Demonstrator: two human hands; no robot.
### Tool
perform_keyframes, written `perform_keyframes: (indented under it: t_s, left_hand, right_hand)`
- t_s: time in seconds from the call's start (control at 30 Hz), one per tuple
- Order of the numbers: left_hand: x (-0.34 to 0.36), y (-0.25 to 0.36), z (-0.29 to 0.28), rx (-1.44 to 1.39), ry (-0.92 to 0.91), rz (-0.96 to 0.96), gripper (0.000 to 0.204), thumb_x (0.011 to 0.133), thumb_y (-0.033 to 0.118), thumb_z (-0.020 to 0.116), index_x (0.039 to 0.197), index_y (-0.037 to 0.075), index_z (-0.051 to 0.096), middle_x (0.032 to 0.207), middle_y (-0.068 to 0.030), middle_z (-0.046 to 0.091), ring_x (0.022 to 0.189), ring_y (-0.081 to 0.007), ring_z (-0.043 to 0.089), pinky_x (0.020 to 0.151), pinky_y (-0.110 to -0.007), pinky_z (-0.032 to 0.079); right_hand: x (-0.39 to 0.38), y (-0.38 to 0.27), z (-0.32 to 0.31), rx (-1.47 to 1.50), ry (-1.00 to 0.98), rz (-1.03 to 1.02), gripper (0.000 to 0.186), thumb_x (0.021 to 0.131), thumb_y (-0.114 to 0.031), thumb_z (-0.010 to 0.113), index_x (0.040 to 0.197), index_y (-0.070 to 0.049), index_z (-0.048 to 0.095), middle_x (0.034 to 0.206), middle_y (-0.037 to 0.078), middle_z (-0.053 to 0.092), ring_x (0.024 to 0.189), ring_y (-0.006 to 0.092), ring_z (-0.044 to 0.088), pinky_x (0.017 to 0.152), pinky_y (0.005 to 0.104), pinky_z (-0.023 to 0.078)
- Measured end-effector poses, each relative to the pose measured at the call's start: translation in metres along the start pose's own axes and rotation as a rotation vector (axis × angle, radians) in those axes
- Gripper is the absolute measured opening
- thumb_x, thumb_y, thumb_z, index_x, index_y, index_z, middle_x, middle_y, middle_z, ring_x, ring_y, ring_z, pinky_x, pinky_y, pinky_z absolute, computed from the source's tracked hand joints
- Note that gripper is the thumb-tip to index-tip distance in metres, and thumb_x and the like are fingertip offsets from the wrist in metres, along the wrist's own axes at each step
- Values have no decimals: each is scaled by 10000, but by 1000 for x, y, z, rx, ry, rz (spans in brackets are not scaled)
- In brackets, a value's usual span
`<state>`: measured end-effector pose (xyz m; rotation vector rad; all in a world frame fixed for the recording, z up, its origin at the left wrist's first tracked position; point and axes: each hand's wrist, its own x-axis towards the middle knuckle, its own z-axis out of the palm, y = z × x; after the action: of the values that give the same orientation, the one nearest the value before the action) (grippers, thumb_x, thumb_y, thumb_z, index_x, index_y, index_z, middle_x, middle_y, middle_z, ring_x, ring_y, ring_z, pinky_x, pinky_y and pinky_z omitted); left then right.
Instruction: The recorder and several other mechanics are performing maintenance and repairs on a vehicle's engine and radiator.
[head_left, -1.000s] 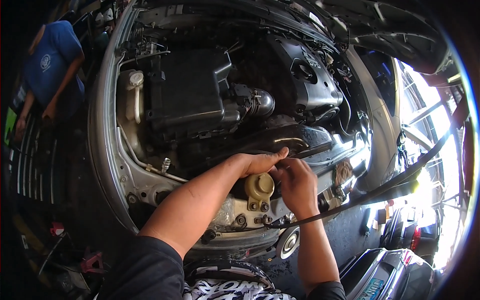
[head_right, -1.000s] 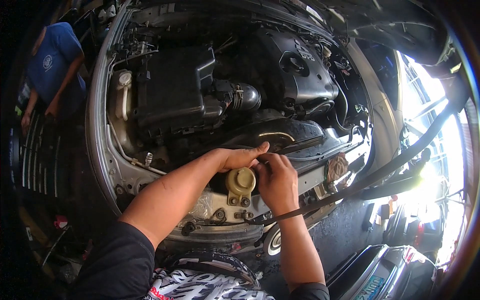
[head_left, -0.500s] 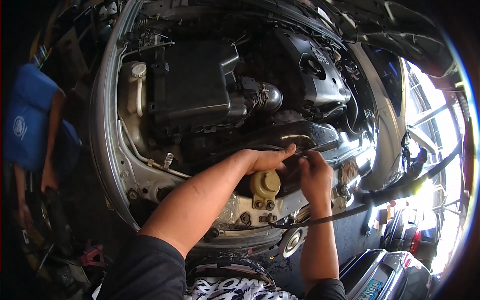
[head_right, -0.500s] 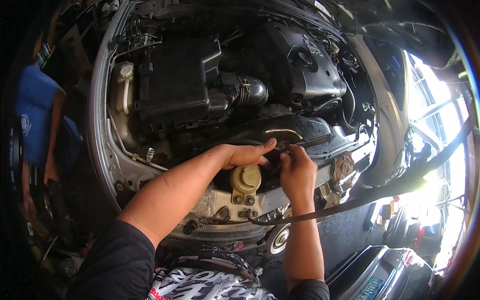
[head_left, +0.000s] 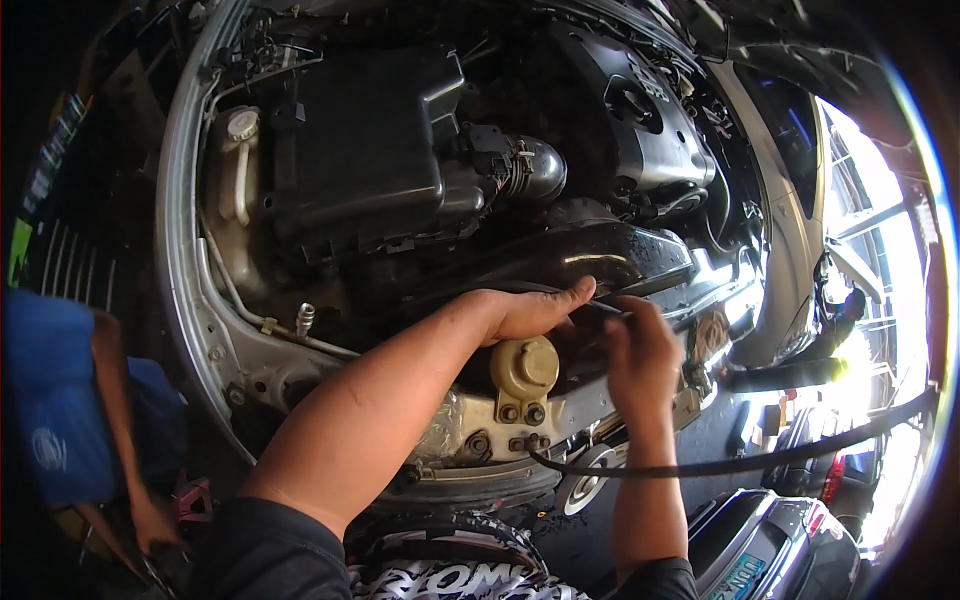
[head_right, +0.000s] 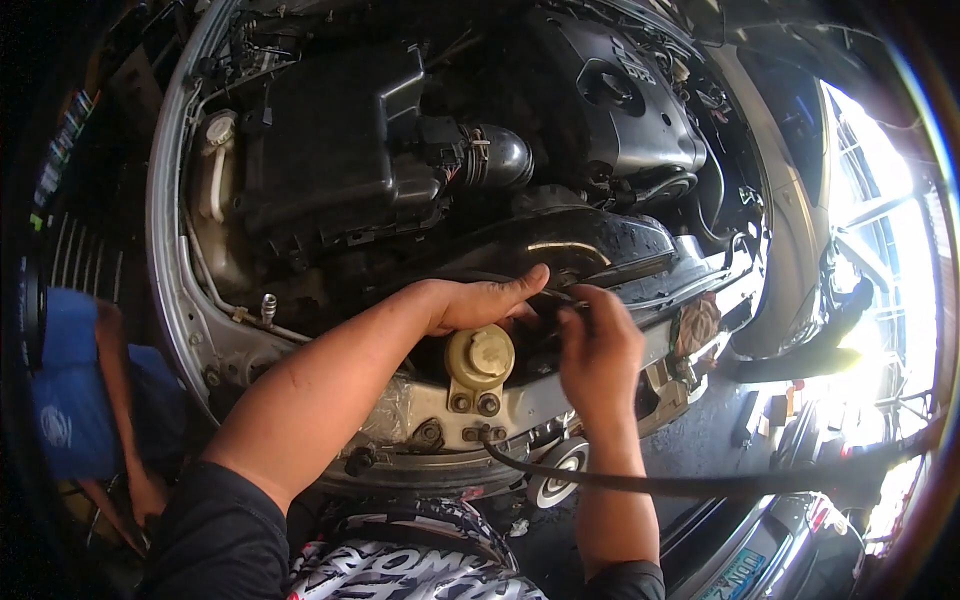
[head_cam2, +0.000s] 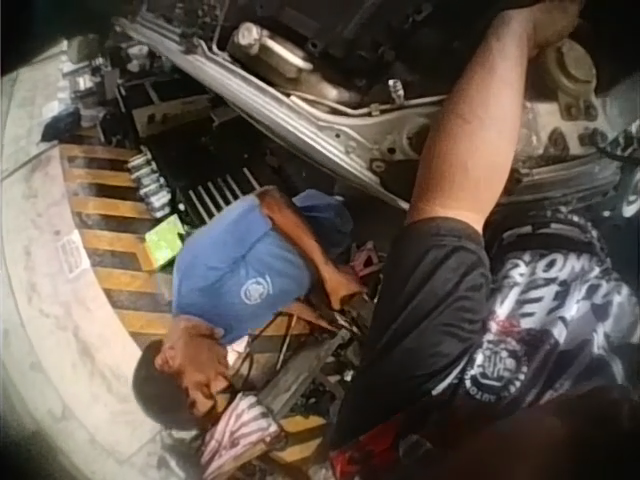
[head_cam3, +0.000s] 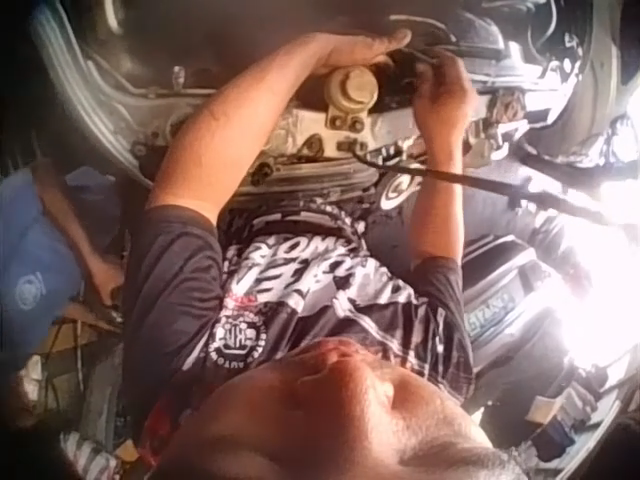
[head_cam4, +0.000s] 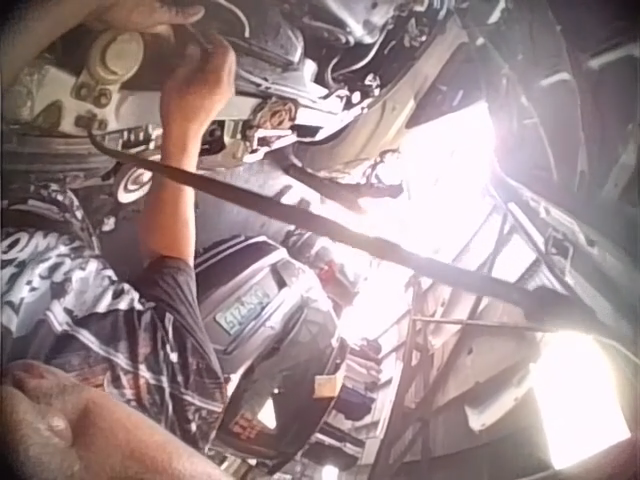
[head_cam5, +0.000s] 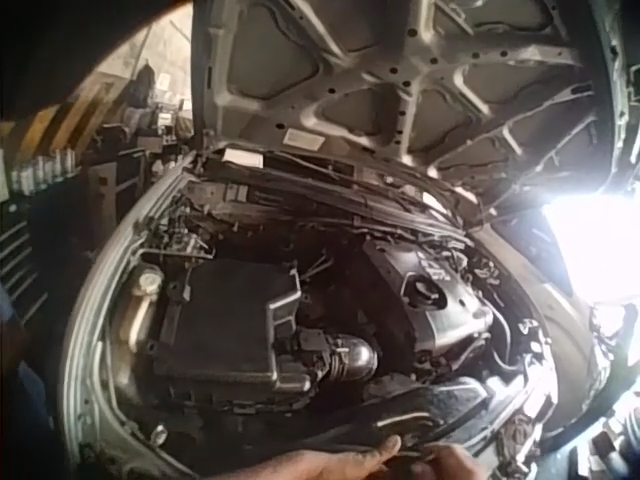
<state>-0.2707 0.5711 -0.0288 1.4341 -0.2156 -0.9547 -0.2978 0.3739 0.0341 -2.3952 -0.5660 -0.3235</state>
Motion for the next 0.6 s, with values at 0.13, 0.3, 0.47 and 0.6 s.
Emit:
perform_keyframes:
  t_s: [0.13,0.3,0.47,0.6]
  left_hand:
    - [-12,10,4,53,75,-54,1215,776,979,182,1490,46,492,1430,-193,561,1403,-262,460,1156,-417,355]
    - [-11,12,6,90,80,-119,1182,790,972,214,1483,62,510,1502,-192,504,1458,-302,398,1185,-448,305]
    - [-8,8,5,63,89,-68,1344,702,1027,181,1485,-26,468,1233,-206,693,1303,-263,577,1145,-395,367]
    - [-6,7,4,88,98,-52,1180,791,971,187,1497,79,499,1400,-213,598,1407,-339,466,1170,-446,323]
  right_hand:
    - [2,-3,-25,214,83,204,189,1015,-67,578,1167,41,606,841,44,646,710,100,626,663,241,496]
    - [-2,3,-29,141,31,132,191,1015,-103,601,1145,37,607,860,66,649,719,117,628,697,257,509]
    - [-1,4,-20,74,-76,106,177,959,-31,621,1129,20,615,902,112,672,821,200,676,771,308,518]
    - [6,0,-16,13,-136,34,237,895,32,644,1130,9,621,949,173,674,828,301,686,773,360,527]
